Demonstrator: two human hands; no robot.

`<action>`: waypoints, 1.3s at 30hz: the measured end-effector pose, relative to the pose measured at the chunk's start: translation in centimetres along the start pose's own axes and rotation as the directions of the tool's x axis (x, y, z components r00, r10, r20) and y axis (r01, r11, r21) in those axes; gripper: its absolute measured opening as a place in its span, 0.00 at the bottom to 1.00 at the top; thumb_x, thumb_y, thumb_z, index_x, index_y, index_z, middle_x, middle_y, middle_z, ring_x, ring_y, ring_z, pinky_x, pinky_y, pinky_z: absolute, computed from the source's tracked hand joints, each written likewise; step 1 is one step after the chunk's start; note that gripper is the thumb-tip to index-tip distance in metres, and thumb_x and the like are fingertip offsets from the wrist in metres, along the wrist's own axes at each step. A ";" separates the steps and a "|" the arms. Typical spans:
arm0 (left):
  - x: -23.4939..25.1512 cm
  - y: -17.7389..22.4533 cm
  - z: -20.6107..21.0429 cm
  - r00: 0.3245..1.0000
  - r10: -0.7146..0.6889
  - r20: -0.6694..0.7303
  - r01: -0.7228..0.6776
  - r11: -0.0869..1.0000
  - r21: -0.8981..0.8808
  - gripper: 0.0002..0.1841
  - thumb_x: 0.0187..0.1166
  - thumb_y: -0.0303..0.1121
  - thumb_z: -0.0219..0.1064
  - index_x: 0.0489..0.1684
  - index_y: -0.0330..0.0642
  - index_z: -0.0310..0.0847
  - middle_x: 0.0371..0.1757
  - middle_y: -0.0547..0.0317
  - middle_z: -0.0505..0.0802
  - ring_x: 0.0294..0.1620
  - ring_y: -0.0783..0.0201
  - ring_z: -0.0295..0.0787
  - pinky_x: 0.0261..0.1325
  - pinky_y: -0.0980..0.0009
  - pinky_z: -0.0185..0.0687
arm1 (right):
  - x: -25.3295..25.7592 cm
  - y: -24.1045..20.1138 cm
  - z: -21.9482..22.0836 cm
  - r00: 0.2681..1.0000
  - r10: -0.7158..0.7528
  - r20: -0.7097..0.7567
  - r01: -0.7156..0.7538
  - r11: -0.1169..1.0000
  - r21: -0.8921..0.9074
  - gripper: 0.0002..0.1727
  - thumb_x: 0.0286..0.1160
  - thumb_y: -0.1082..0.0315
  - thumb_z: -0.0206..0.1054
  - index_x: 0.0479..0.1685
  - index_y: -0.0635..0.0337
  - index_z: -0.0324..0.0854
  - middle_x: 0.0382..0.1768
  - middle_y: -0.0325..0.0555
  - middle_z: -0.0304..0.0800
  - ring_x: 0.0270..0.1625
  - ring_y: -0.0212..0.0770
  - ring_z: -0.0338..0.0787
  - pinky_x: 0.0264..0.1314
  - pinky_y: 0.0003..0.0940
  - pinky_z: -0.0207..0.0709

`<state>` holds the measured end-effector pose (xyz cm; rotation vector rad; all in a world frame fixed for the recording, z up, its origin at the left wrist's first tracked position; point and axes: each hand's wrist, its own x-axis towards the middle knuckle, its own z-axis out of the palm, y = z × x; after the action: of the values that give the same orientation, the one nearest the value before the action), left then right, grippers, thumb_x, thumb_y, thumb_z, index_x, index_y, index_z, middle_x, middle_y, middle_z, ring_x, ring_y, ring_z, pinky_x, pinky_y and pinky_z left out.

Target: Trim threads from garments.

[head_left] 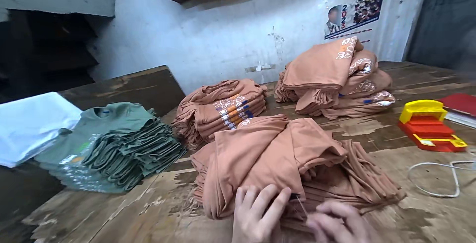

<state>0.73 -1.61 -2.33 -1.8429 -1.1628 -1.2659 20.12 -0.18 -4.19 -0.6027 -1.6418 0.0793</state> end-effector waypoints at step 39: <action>1.8 1.2 -3.4 0.996 -0.083 -0.040 0.082 0.996 -0.026 0.10 0.76 0.38 0.74 0.51 0.66 0.94 0.45 0.74 0.93 0.54 0.68 0.82 0.65 0.61 0.67 | -0.5 0.5 2.5 0.976 -0.055 -0.210 0.064 0.997 0.035 0.03 0.82 0.65 0.68 0.43 0.48 0.88 0.45 0.30 0.87 0.56 0.25 0.86 0.67 0.23 0.78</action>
<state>0.77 -4.47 0.59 -1.7944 -1.2175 -1.3631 17.98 0.73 -5.25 -0.5118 -1.4495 0.0060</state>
